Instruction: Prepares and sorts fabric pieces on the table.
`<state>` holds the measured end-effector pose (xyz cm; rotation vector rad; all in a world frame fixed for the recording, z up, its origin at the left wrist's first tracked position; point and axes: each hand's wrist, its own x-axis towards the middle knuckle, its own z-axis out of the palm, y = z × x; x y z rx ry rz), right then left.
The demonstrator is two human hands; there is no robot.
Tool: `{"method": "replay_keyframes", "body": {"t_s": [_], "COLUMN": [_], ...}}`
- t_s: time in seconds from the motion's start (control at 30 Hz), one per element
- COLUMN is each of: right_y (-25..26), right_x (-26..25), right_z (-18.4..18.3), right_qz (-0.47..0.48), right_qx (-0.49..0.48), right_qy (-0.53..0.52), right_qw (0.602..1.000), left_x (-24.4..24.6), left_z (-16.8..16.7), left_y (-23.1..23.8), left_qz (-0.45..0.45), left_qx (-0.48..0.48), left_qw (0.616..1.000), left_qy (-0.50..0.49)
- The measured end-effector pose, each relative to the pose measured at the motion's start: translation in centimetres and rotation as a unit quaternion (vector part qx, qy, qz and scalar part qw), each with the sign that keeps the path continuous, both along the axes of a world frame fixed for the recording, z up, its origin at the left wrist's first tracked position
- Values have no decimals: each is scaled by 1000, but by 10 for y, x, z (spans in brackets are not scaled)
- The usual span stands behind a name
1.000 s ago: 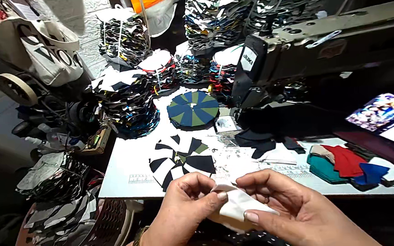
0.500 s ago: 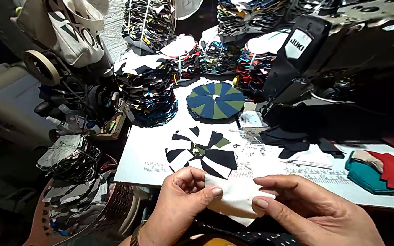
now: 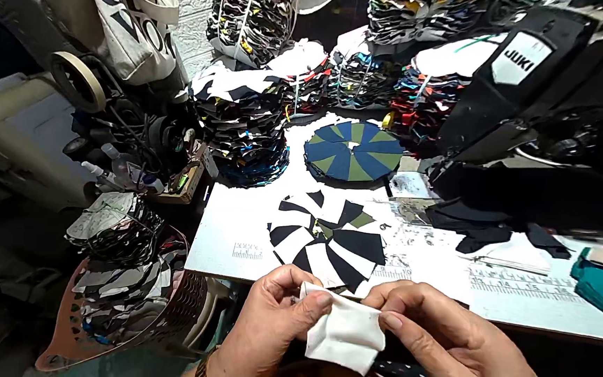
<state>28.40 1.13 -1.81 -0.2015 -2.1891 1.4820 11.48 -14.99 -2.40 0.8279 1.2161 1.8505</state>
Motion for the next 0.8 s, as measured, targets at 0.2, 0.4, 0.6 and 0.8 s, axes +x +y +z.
{"method": "replay_keyframes", "body": {"t_s": [0.2, 0.4, 0.6, 0.8], "right_y": [-6, -8, -17, -18], "right_x": [-9, -12, -20, -20], "right_z": [9, 5, -6, -8], "right_qz": [6, 6, 71, 30], "right_qx": [-61, -134, 137, 172], "right_qy": [0, 9, 39, 67], "right_qw": [998, 991, 987, 982], "left_x": [-3, -2, 5, 5], "left_z": [3, 2, 6, 5], "left_y": [-5, -6, 0, 1], "left_qz": [16, 21, 52, 21], "left_qx": [-24, -7, -6, 0], "left_qw": [998, 999, 999, 999], "left_qy": [-55, -29, -1, -48]}}
